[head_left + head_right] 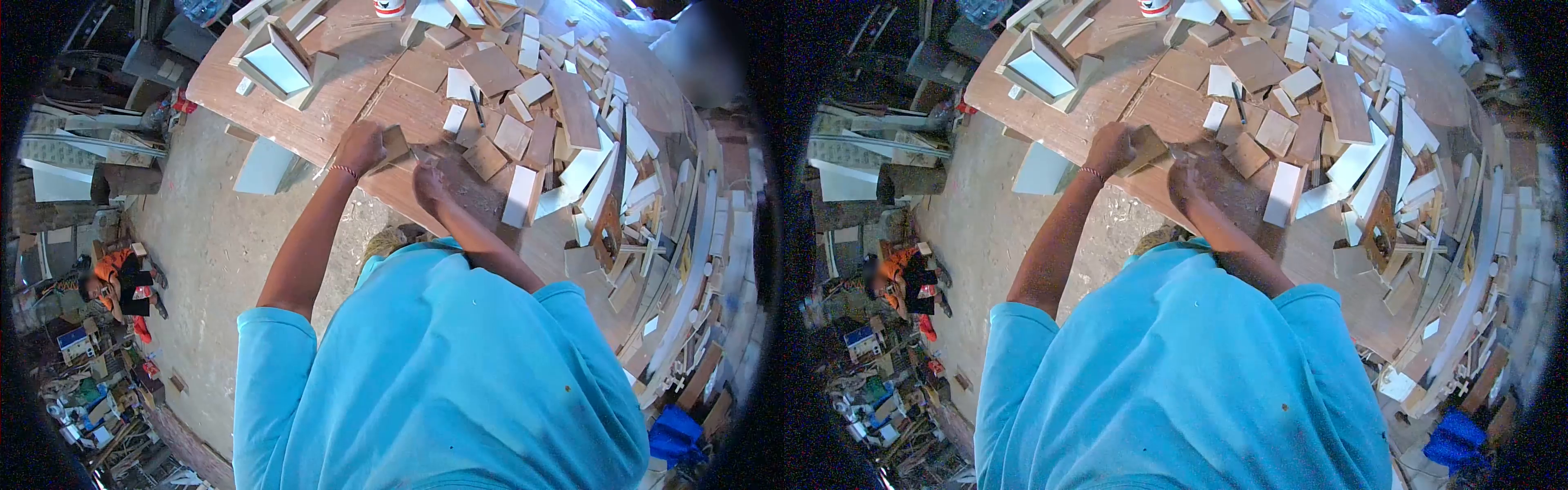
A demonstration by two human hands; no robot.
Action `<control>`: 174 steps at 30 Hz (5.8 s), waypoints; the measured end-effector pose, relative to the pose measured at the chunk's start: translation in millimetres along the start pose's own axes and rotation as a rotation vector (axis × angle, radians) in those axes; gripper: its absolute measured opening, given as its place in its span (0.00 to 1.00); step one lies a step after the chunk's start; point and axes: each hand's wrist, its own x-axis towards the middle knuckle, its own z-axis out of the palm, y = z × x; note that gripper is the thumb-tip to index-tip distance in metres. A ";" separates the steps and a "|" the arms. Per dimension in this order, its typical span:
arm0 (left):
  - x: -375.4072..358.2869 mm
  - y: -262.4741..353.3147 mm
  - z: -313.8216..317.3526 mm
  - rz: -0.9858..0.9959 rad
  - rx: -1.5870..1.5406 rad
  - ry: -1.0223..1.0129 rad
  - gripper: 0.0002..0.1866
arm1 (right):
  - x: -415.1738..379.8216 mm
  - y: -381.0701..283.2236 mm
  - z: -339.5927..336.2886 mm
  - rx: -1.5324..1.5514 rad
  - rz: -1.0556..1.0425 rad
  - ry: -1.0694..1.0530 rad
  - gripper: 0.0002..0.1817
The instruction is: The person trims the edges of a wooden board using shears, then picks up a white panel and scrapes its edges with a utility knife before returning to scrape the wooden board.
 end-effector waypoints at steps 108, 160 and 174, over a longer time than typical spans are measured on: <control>-69.6 -2.2 -38.4 -0.226 -1.808 0.530 0.13 | -48.6 -99.5 -162.7 1.408 -0.094 -0.284 0.08; -69.0 26.8 -34.7 -0.332 -1.969 0.368 0.15 | -44.3 -85.6 -168.6 1.537 -0.079 -0.207 0.11; -65.2 18.7 -22.3 -0.439 -1.889 0.482 0.04 | -41.8 -78.5 -157.1 1.433 -0.036 -0.251 0.11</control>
